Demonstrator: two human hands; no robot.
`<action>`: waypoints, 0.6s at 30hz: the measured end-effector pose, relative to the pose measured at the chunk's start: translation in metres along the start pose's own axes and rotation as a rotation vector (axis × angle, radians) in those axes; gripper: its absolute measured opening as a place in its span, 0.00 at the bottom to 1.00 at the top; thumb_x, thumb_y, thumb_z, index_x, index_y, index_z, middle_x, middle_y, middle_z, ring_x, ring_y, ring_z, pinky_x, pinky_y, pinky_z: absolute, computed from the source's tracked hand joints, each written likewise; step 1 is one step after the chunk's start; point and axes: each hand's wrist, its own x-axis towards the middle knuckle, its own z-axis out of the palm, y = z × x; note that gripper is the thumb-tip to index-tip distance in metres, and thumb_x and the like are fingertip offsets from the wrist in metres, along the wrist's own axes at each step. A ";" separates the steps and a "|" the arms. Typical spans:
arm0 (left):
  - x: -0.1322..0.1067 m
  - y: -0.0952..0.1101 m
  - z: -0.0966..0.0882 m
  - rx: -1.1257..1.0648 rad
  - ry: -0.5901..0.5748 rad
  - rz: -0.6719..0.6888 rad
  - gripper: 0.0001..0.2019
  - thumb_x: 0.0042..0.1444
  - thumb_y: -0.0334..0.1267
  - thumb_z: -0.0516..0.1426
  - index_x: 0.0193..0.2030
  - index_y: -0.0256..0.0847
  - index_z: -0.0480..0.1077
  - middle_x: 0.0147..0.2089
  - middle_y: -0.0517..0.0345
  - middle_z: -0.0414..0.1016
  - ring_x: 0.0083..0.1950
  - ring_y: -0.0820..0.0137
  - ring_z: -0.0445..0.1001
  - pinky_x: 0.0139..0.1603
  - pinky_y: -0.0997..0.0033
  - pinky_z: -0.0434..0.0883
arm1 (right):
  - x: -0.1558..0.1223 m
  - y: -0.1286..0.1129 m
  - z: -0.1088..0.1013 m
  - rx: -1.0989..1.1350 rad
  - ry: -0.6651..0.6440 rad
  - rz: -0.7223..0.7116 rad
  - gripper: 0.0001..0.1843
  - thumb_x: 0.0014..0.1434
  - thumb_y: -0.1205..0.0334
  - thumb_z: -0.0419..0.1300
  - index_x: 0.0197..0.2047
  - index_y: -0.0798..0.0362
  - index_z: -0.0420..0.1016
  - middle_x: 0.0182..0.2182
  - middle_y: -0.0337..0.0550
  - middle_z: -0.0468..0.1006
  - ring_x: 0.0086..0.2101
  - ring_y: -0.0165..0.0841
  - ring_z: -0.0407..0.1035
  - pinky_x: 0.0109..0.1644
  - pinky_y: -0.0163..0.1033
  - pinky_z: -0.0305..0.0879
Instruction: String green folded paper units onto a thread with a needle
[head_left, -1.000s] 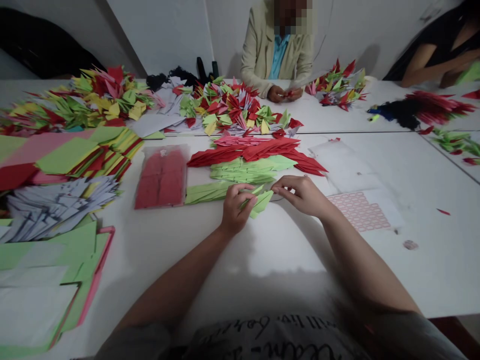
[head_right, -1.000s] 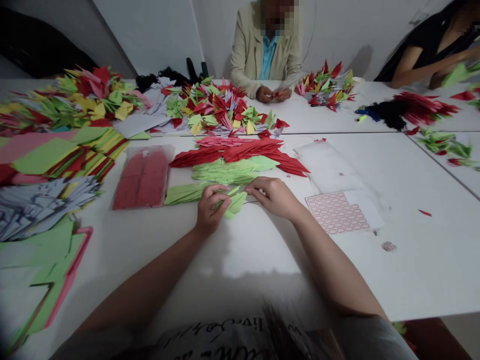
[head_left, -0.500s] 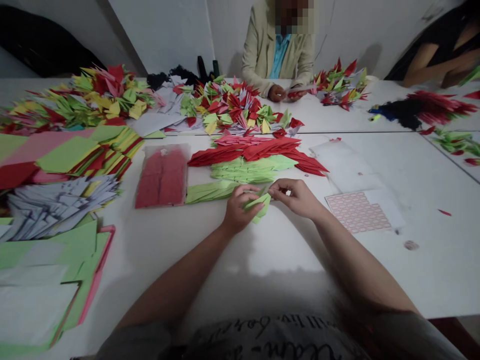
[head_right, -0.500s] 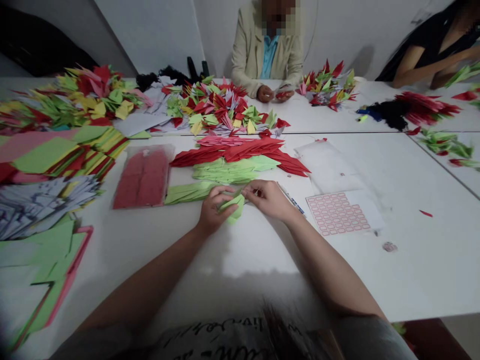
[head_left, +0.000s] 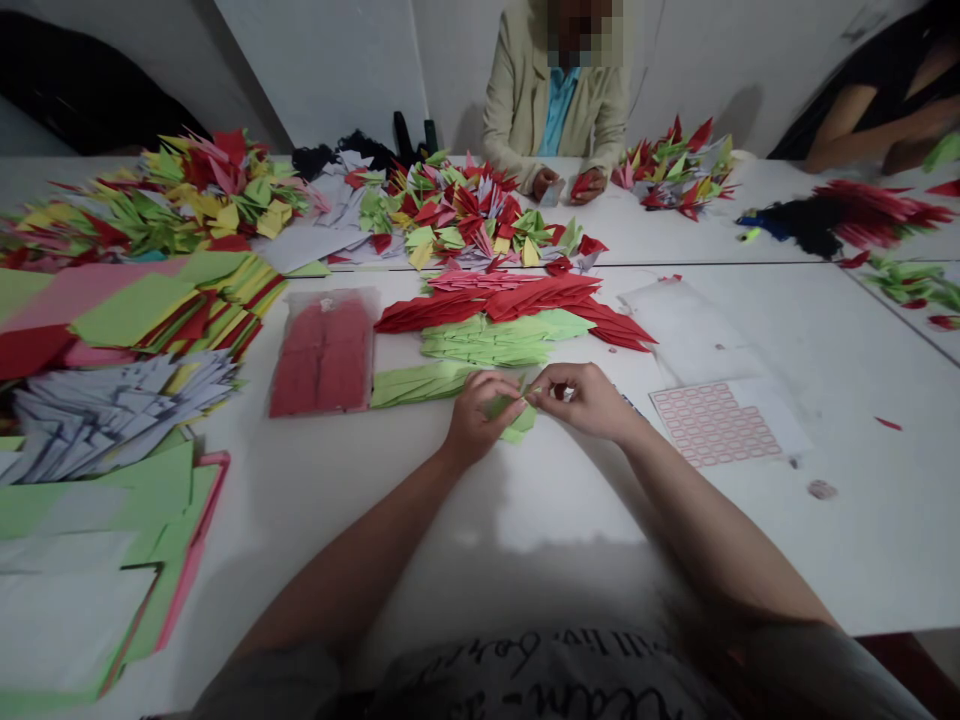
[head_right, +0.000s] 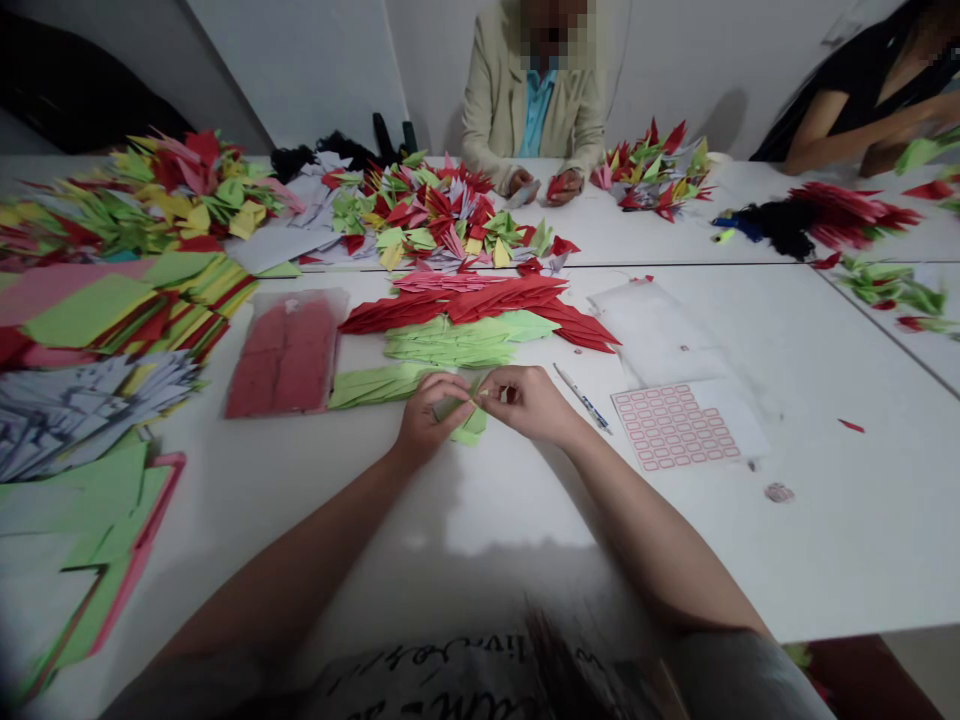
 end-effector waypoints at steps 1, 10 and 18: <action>0.000 -0.001 0.000 -0.004 0.012 -0.003 0.04 0.55 0.39 0.61 0.34 0.42 0.74 0.38 0.56 0.76 0.43 0.67 0.72 0.51 0.61 0.68 | 0.000 0.000 0.000 -0.001 -0.002 -0.002 0.09 0.58 0.59 0.60 0.31 0.55 0.77 0.25 0.38 0.75 0.25 0.28 0.63 0.28 0.34 0.57; 0.003 -0.002 -0.005 -0.098 -0.049 -0.096 0.09 0.59 0.41 0.58 0.32 0.40 0.73 0.34 0.55 0.75 0.41 0.67 0.71 0.48 0.63 0.68 | 0.002 0.008 0.000 0.109 0.016 0.063 0.15 0.61 0.53 0.57 0.32 0.55 0.77 0.29 0.42 0.76 0.29 0.31 0.65 0.33 0.36 0.60; -0.001 0.007 -0.001 -0.044 0.002 -0.085 0.06 0.57 0.39 0.59 0.32 0.41 0.72 0.33 0.57 0.73 0.38 0.68 0.70 0.44 0.66 0.68 | 0.002 0.002 0.012 0.155 0.112 0.028 0.12 0.56 0.54 0.63 0.30 0.55 0.75 0.26 0.40 0.75 0.26 0.29 0.63 0.30 0.35 0.58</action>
